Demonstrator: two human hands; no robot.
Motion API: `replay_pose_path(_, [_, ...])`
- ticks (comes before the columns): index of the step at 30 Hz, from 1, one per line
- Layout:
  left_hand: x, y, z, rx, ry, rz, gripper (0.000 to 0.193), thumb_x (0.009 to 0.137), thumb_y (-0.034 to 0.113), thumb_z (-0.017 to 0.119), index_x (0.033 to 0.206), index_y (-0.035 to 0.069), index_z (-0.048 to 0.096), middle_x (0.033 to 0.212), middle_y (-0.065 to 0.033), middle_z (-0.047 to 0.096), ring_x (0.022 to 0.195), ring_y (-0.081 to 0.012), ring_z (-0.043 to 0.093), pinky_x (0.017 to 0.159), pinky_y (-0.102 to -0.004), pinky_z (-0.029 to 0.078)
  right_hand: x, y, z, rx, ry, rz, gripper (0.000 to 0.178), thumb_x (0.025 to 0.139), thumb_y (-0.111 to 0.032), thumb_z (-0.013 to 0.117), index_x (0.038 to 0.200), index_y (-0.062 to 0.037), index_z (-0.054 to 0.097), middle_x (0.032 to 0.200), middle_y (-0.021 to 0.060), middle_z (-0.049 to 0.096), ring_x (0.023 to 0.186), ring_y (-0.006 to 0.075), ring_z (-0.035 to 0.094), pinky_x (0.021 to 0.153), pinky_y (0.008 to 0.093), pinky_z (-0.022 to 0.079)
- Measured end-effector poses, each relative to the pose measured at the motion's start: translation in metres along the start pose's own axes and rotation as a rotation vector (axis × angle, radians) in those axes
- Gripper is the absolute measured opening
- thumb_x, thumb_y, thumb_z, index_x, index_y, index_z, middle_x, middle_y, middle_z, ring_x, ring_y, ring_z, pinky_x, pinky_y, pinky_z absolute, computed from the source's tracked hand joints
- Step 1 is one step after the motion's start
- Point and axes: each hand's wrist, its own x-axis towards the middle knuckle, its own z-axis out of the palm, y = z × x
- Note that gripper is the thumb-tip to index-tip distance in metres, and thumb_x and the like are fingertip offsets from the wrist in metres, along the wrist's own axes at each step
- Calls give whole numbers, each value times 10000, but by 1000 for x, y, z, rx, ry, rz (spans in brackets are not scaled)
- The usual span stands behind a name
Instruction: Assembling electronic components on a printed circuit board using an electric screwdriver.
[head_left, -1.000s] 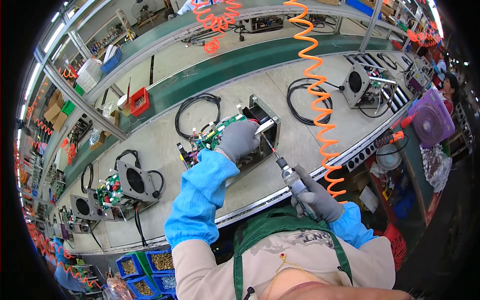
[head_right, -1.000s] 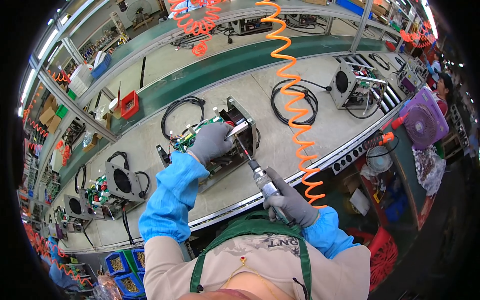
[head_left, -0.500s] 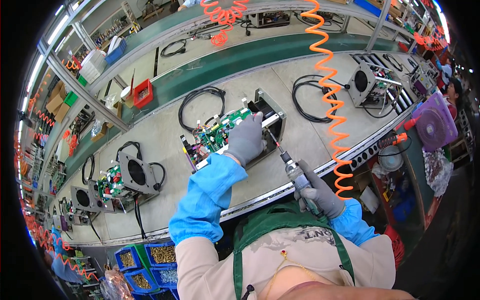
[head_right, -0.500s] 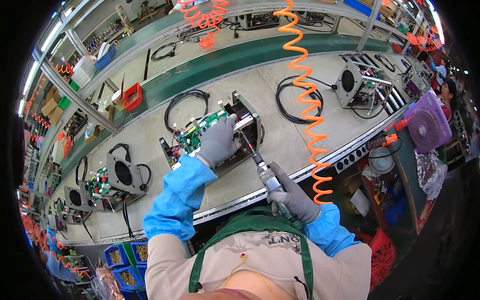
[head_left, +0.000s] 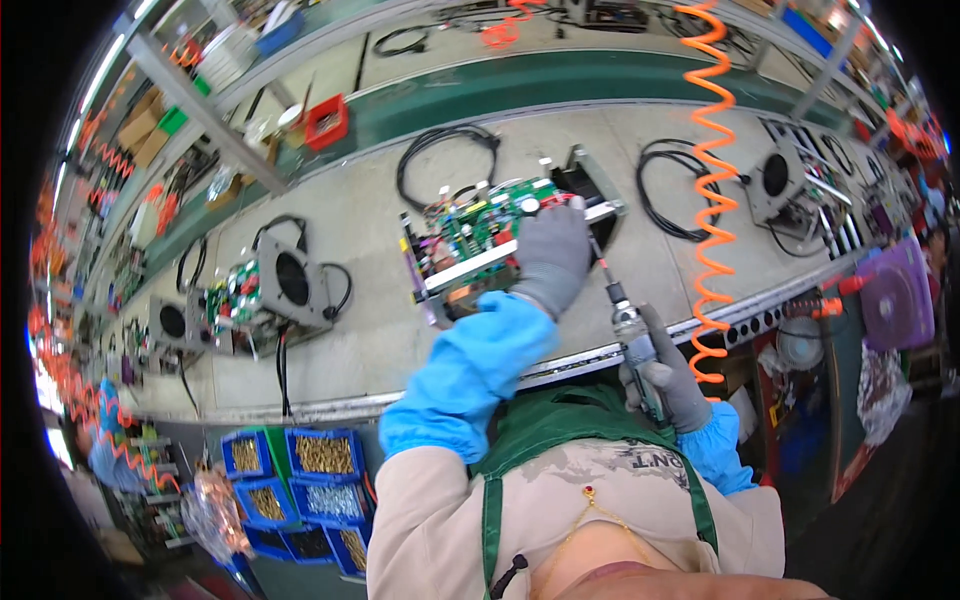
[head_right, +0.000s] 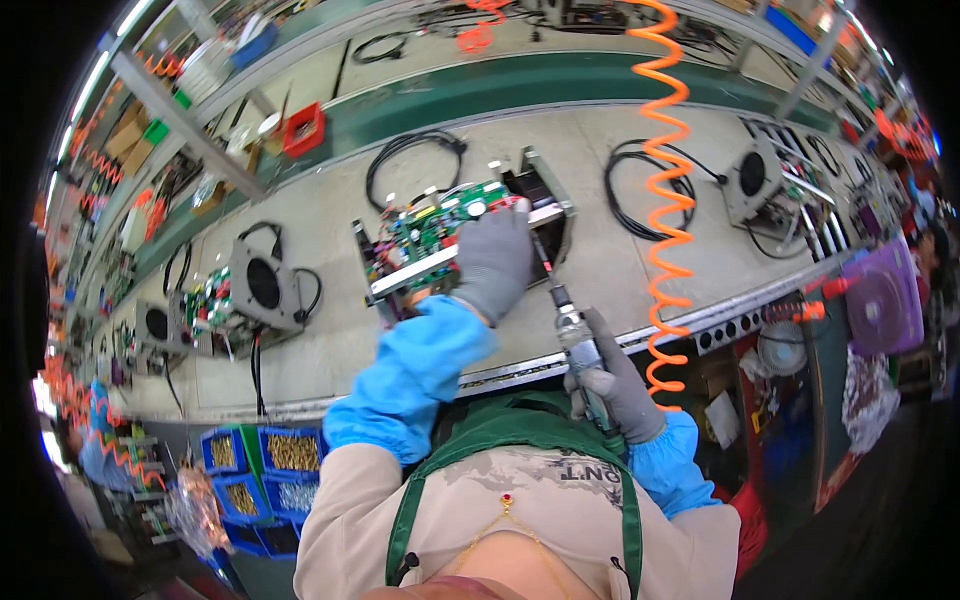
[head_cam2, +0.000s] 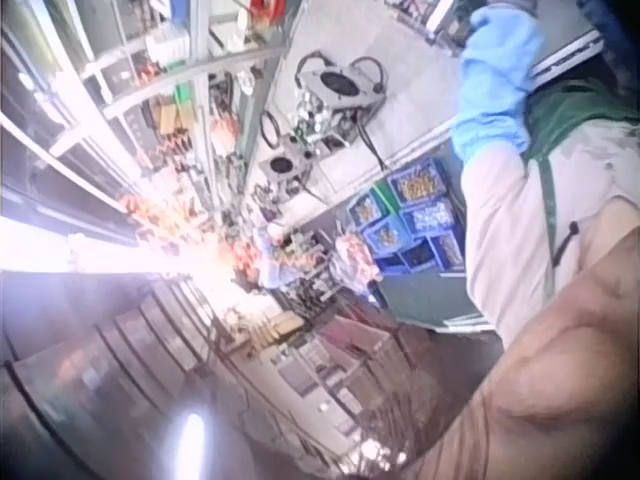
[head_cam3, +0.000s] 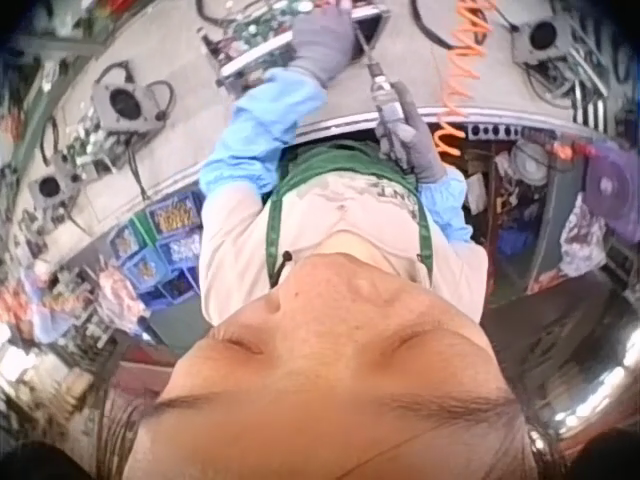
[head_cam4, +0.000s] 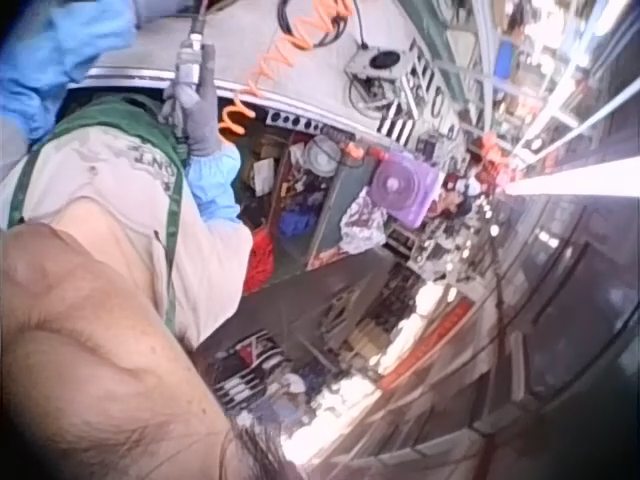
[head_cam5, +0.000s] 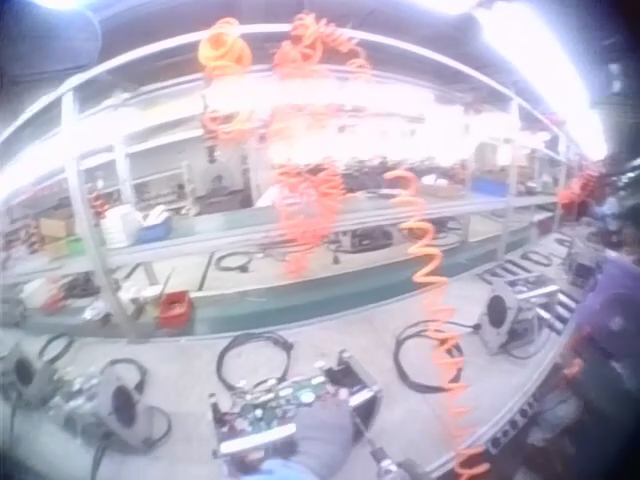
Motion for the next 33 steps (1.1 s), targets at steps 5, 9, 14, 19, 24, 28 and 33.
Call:
replay_pose_path(5, [4,8,10,-99,72,-68,133,822,190,532,931,143,591,787,-11,582,761,-181,585,612,-371,405,1,1,1,-99,40,-26,938,700,-274,660,1490,-209,156,784,109,549,533,157,564,473,271,507])
replay_pose_path(9, [2,7,15,-100,190,-45,153,825,180,533,946,116,600,783,-21,577,757,-179,573,608,-363,391,3,1,-2,-137,59,-16,999,694,-347,695,1491,-228,105,788,102,536,504,151,556,446,281,513])
replay_pose_path(14, [-4,4,16,-114,146,-48,272,826,176,527,1082,95,566,820,-36,561,789,-189,561,627,-360,391,5,4,-3,-60,11,-24,921,720,-244,632,1490,-264,127,792,110,548,522,147,562,464,286,514])
replay_pose_path(19, [-51,1,12,-364,388,141,493,783,174,567,1245,31,472,1184,-166,480,1087,-308,493,943,-445,399,1,13,-4,-70,56,-62,965,725,-345,698,1487,-276,109,806,101,532,500,143,537,434,282,505])
replay_pose_path(24, [-179,-42,18,-898,-111,-142,294,737,166,656,1015,85,608,1033,-137,600,978,-326,570,847,-425,467,-5,27,-42,150,-213,22,838,708,-460,750,1300,-10,361,741,99,544,469,155,540,380,267,451])
replay_pose_path(28, [-267,-121,-22,-738,99,-1076,192,839,205,543,799,23,589,787,-218,600,794,-395,582,717,-456,465,13,32,-42,7,-354,189,894,634,-472,798,1271,16,404,748,116,569,487,152,543,389,256,437])
replay_pose_path(33, [-405,-227,-59,393,310,-1155,218,875,225,551,958,42,634,893,-146,615,840,-317,582,793,-417,465,43,42,-14,-12,-453,326,697,670,-498,743,1087,-10,468,763,113,584,499,140,556,400,246,452])
